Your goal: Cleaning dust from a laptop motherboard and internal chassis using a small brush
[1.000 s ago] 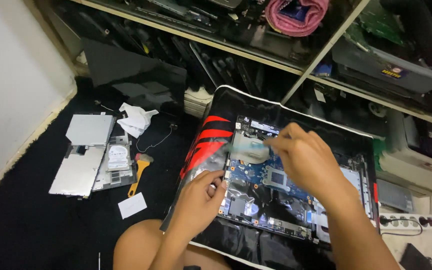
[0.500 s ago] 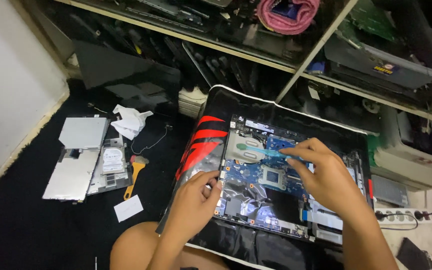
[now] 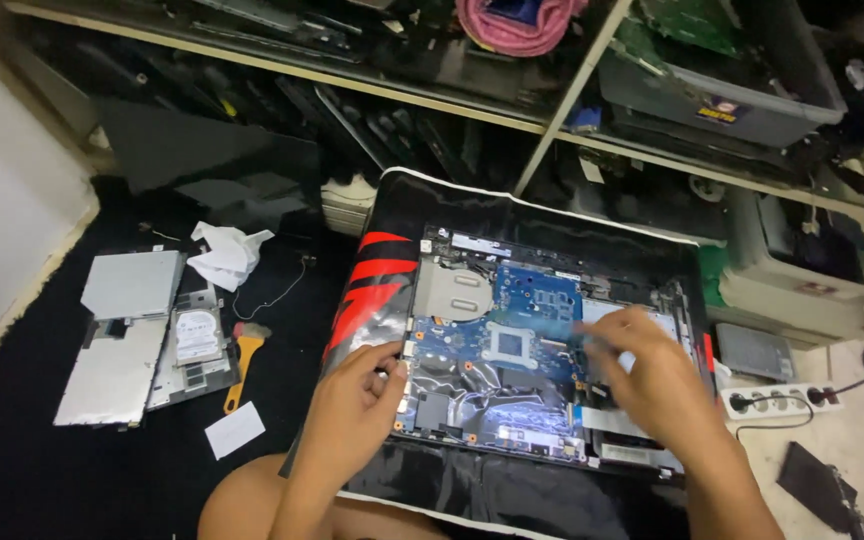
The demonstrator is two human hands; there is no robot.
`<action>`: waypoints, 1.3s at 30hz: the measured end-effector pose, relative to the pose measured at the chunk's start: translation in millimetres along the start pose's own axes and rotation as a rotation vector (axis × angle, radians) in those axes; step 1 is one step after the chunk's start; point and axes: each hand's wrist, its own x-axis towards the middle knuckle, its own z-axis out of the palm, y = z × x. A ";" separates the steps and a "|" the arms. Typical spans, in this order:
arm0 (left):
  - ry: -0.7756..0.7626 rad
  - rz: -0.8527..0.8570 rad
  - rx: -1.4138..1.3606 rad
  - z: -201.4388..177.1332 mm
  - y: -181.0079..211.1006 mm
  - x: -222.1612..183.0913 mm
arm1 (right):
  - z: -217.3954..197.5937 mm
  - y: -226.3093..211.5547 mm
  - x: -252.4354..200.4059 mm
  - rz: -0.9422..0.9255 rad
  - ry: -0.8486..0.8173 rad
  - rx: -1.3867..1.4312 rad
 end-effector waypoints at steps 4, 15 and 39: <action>0.000 -0.002 0.034 0.6 -2.0 0.9 | -6.5 6.3 -6.1 0.007 0.107 -0.084; 0.003 -0.020 0.045 2.1 -2.0 1.7 | -10.3 10.4 -27.8 0.011 0.047 -0.009; 0.016 0.024 0.044 1.7 -2.9 1.0 | -11.9 -1.2 -72.6 -0.129 -0.180 0.013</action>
